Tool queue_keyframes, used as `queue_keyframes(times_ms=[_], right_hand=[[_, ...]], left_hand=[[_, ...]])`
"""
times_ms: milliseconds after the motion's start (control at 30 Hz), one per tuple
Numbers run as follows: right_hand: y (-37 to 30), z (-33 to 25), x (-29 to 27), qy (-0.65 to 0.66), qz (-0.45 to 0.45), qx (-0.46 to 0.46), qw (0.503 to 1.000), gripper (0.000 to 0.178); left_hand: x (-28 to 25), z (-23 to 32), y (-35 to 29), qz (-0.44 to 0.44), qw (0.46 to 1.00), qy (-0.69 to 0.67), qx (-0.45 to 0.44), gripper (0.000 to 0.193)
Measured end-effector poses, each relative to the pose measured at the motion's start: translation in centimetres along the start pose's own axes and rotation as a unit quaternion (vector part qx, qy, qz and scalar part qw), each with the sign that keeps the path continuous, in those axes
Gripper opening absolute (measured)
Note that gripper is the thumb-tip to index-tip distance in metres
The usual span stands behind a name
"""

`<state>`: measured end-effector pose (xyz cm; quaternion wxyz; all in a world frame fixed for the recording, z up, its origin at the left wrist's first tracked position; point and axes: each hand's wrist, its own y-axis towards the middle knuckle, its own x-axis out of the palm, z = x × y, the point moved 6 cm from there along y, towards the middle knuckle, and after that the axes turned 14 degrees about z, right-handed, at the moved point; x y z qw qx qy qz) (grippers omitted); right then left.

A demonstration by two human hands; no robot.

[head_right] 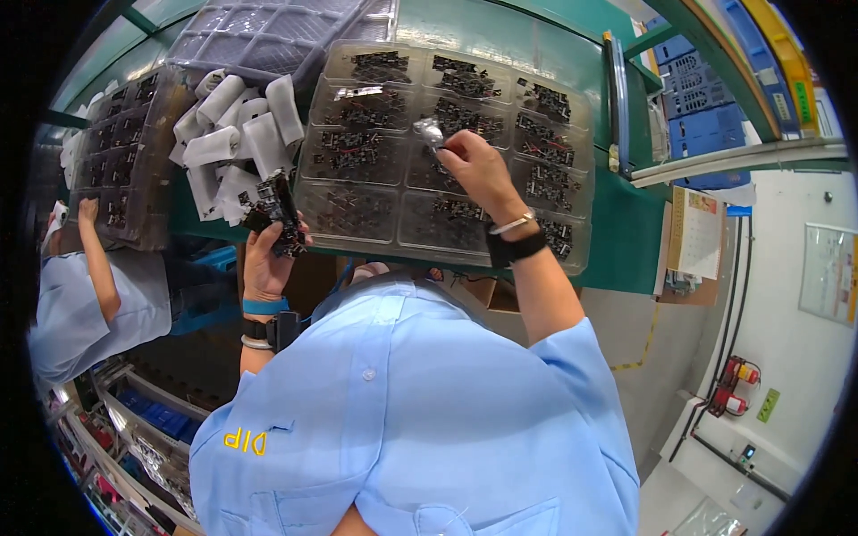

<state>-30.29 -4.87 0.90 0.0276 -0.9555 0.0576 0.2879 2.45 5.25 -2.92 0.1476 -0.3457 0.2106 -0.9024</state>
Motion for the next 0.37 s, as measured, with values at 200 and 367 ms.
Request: queue_keyframes(times_ms=[200, 367], right_hand=[[-5.9, 2.2, -5.9, -0.028, 0.002, 0.005, 1.000, 0.018], [-9.3, 3.1, -4.7, -0.209, -0.005, -0.171, 0.963, 0.016]], left_hand=[[0.6, -0.1, 0.8, 0.008, 1.000, -0.010, 0.002, 0.030], [1.5, -0.9, 0.6, -0.001, 1.000, -0.001, -0.007, 0.032]])
